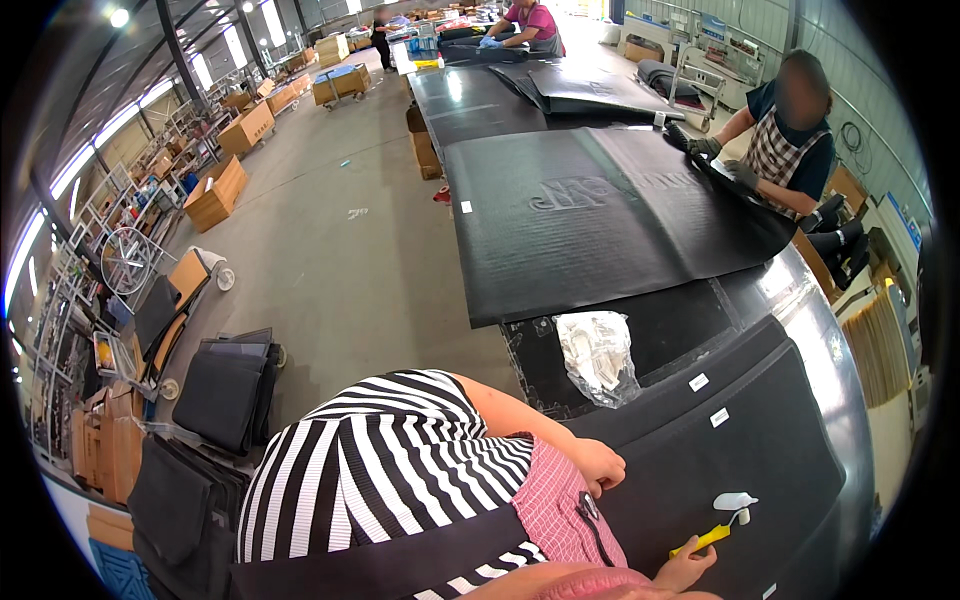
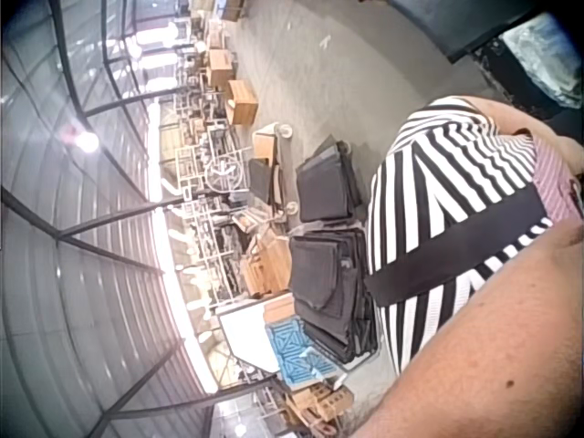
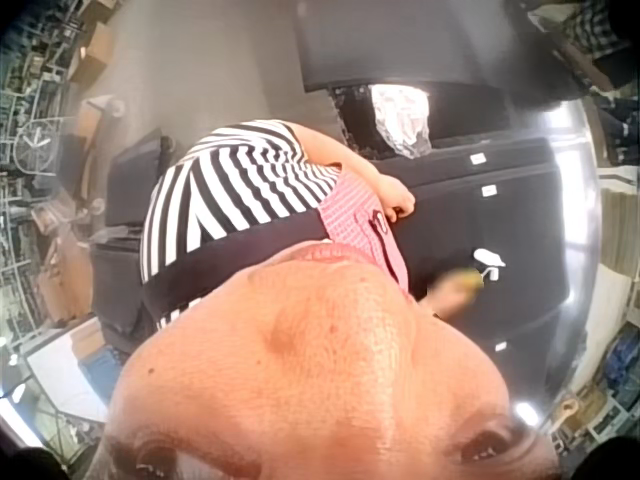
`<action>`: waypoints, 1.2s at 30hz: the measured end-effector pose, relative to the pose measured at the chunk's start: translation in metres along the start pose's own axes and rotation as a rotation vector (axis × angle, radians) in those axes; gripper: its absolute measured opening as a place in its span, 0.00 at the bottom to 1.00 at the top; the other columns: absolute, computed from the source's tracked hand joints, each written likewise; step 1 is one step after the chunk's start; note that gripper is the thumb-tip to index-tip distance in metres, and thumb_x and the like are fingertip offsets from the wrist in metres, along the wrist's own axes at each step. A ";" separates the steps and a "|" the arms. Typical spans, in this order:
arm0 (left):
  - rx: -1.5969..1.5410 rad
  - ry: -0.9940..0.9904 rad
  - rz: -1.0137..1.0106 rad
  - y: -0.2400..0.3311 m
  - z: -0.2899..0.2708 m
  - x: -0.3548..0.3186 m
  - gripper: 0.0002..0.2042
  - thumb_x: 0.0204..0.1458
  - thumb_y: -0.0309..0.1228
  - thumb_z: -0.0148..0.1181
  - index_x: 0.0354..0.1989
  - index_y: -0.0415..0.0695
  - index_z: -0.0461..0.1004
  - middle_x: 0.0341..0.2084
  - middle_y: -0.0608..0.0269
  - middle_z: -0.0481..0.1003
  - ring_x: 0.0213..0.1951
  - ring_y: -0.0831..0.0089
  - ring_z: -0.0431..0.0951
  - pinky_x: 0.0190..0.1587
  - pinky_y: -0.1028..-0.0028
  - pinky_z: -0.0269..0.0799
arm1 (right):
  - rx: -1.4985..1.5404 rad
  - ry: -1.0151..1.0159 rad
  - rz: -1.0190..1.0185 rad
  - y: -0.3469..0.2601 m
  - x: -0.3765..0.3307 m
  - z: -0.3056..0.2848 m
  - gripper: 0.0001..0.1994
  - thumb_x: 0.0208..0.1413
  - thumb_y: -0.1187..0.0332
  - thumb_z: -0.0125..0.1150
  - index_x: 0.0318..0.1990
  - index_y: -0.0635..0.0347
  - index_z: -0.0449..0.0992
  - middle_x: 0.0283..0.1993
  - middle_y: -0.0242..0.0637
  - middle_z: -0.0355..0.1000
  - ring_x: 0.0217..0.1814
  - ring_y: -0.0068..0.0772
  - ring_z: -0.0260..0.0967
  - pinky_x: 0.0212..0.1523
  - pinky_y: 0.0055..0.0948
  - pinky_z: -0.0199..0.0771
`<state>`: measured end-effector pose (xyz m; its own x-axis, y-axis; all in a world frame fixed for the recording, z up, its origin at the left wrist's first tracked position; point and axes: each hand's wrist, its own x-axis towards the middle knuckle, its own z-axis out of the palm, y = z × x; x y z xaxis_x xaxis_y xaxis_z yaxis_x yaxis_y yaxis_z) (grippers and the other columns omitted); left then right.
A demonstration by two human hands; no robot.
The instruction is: The person handles large black rubber car mats in a workshop, placing them on a table and applying adhesive to the edges using a squeeze bottle and a small roller. The person then presses the edges of the mats together to bond them.
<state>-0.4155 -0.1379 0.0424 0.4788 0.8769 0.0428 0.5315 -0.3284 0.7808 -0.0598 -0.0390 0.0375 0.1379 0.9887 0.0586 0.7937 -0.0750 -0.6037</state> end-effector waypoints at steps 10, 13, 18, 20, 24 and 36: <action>-0.114 -0.139 -0.025 0.023 -0.025 0.000 0.09 0.50 0.29 0.68 0.39 0.43 0.78 0.37 0.59 0.73 0.43 0.62 0.75 0.44 0.63 0.72 | -0.043 0.021 -0.020 -0.001 0.001 0.007 0.24 0.65 0.53 0.58 0.59 0.60 0.66 0.36 0.45 0.76 0.35 0.46 0.77 0.37 0.39 0.76; -0.396 -0.114 0.221 0.087 -0.095 0.016 0.09 0.54 0.26 0.65 0.43 0.43 0.79 0.39 0.60 0.74 0.41 0.67 0.75 0.42 0.68 0.73 | -0.036 0.061 -0.044 0.005 0.001 0.008 0.23 0.65 0.53 0.57 0.58 0.60 0.67 0.39 0.47 0.77 0.38 0.49 0.77 0.39 0.40 0.76; -0.817 0.020 0.947 0.249 -0.192 -0.015 0.08 0.58 0.23 0.61 0.44 0.35 0.78 0.34 0.60 0.74 0.32 0.74 0.74 0.32 0.77 0.69 | -0.240 0.105 -0.170 -0.008 -0.001 0.003 0.22 0.64 0.53 0.58 0.56 0.60 0.70 0.43 0.49 0.78 0.42 0.52 0.77 0.43 0.41 0.77; -0.949 -0.144 0.964 0.271 -0.195 -0.026 0.13 0.58 0.23 0.61 0.50 0.29 0.74 0.35 0.58 0.73 0.34 0.75 0.74 0.34 0.78 0.70 | -0.609 0.228 -0.416 -0.022 -0.001 -0.006 0.22 0.63 0.52 0.61 0.54 0.61 0.71 0.43 0.48 0.78 0.44 0.48 0.77 0.44 0.37 0.77; -1.034 -0.307 0.978 0.254 -0.180 -0.022 0.10 0.62 0.28 0.58 0.47 0.34 0.72 0.42 0.53 0.72 0.36 0.71 0.74 0.37 0.74 0.70 | -1.348 0.448 -0.910 -0.040 -0.001 -0.014 0.23 0.59 0.52 0.66 0.51 0.63 0.74 0.43 0.47 0.77 0.48 0.40 0.76 0.48 0.29 0.77; -1.447 -0.657 0.759 0.256 -0.153 0.002 0.20 0.62 0.30 0.59 0.56 0.26 0.66 0.43 0.53 0.72 0.36 0.73 0.75 0.36 0.76 0.71 | -0.101 0.119 -0.028 -0.034 -0.014 -0.014 0.28 0.58 0.47 0.64 0.58 0.58 0.71 0.52 0.48 0.76 0.50 0.55 0.75 0.49 0.47 0.74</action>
<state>-0.3848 -0.1663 0.3380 0.6743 0.2989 0.6753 -0.7380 0.3065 0.6012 -0.0798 -0.0522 0.0683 0.1794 0.9686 0.1722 0.8528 -0.0659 -0.5180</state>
